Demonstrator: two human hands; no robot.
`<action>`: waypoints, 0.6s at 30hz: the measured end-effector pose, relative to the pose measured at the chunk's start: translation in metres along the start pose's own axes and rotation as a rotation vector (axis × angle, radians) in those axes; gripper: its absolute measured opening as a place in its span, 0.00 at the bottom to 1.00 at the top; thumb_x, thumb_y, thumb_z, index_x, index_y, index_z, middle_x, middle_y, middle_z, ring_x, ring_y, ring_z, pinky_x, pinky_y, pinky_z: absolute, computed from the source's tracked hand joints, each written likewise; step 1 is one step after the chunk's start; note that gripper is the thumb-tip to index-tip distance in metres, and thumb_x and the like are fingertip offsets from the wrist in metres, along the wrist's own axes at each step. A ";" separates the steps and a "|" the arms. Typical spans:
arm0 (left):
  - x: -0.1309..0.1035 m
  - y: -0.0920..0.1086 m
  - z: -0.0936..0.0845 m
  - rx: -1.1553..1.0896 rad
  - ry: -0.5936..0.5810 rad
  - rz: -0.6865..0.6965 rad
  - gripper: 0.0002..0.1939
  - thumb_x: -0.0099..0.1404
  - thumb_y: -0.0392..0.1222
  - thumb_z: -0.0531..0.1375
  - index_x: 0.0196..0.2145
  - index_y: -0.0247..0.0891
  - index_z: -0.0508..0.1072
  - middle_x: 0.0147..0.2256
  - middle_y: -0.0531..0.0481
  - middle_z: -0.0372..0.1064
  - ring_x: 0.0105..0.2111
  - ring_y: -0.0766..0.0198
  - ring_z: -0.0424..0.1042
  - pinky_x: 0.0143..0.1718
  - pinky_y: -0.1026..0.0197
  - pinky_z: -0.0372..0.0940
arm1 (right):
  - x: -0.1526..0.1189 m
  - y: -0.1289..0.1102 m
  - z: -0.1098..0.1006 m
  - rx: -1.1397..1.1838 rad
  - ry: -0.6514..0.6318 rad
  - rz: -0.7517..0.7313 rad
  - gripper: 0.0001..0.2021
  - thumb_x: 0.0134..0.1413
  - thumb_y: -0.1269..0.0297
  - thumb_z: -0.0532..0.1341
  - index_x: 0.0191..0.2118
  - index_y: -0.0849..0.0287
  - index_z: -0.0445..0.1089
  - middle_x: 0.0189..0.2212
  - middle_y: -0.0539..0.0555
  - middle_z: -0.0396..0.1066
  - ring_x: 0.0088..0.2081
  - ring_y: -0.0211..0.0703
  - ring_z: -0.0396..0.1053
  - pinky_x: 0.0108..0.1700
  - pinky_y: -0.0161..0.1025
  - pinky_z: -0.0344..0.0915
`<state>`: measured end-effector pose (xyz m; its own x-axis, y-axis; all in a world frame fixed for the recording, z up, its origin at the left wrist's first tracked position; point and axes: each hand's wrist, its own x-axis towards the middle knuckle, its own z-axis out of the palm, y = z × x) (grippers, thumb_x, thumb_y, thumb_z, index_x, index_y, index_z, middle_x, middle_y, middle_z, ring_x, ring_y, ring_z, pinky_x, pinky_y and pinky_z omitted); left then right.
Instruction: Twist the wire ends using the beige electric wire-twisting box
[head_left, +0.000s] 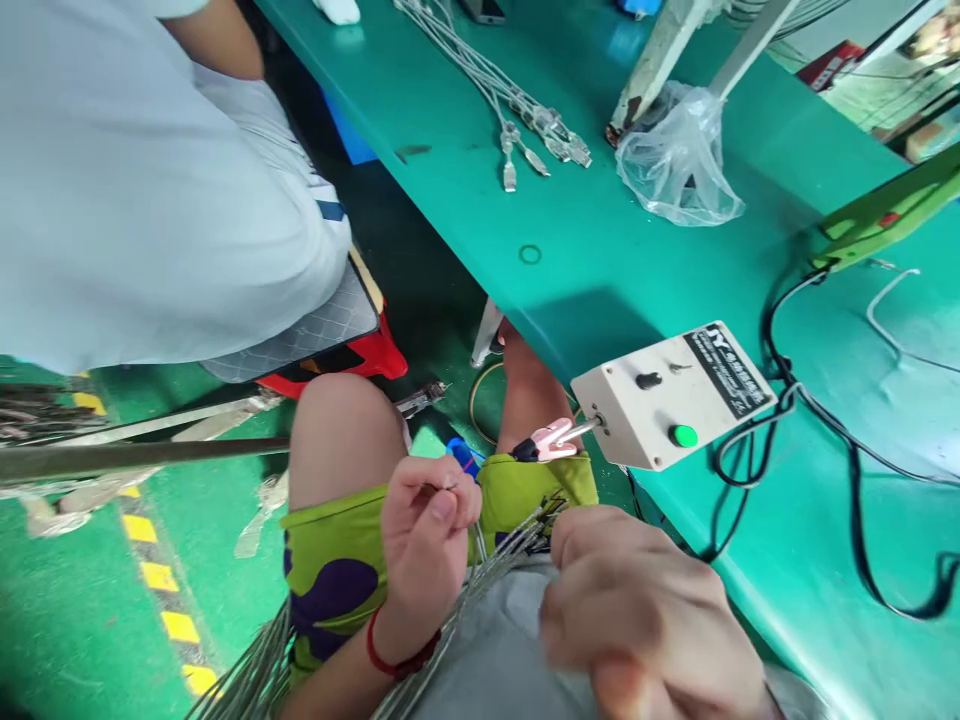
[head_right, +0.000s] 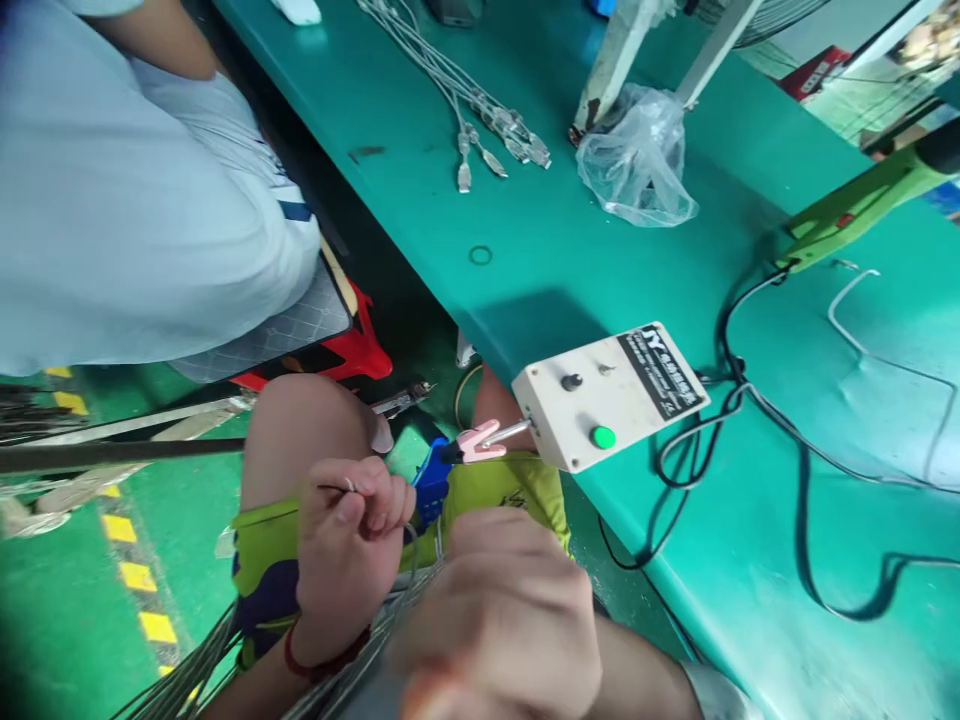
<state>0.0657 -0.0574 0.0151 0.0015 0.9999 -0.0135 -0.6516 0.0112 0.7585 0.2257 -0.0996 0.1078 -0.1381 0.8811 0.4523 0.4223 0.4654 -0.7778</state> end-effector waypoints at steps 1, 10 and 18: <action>-0.003 0.001 0.001 0.014 -0.019 0.020 0.08 0.79 0.47 0.70 0.40 0.45 0.83 0.26 0.58 0.57 0.22 0.69 0.54 0.25 0.64 0.58 | 0.003 0.010 0.004 0.042 0.025 -0.039 0.17 0.87 0.57 0.56 0.41 0.50 0.76 0.22 0.47 0.77 0.20 0.40 0.72 0.27 0.41 0.73; -0.027 0.002 -0.006 0.133 -0.175 0.093 0.06 0.83 0.49 0.66 0.46 0.49 0.82 0.27 0.54 0.63 0.27 0.60 0.63 0.34 0.56 0.65 | -0.002 0.039 0.013 -0.049 0.107 0.036 0.08 0.74 0.69 0.71 0.53 0.53 0.83 0.28 0.49 0.81 0.25 0.42 0.77 0.26 0.38 0.73; -0.031 -0.001 -0.010 0.110 -0.274 0.031 0.08 0.84 0.51 0.64 0.50 0.52 0.84 0.32 0.49 0.70 0.32 0.56 0.71 0.39 0.53 0.71 | 0.000 0.040 0.019 0.231 0.078 0.207 0.08 0.76 0.68 0.70 0.49 0.53 0.89 0.30 0.52 0.86 0.24 0.41 0.80 0.26 0.34 0.77</action>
<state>0.0588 -0.0882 0.0081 0.1974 0.9645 0.1756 -0.5680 -0.0334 0.8224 0.2254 -0.0789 0.0680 0.0020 0.9542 0.2990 0.2186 0.2914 -0.9313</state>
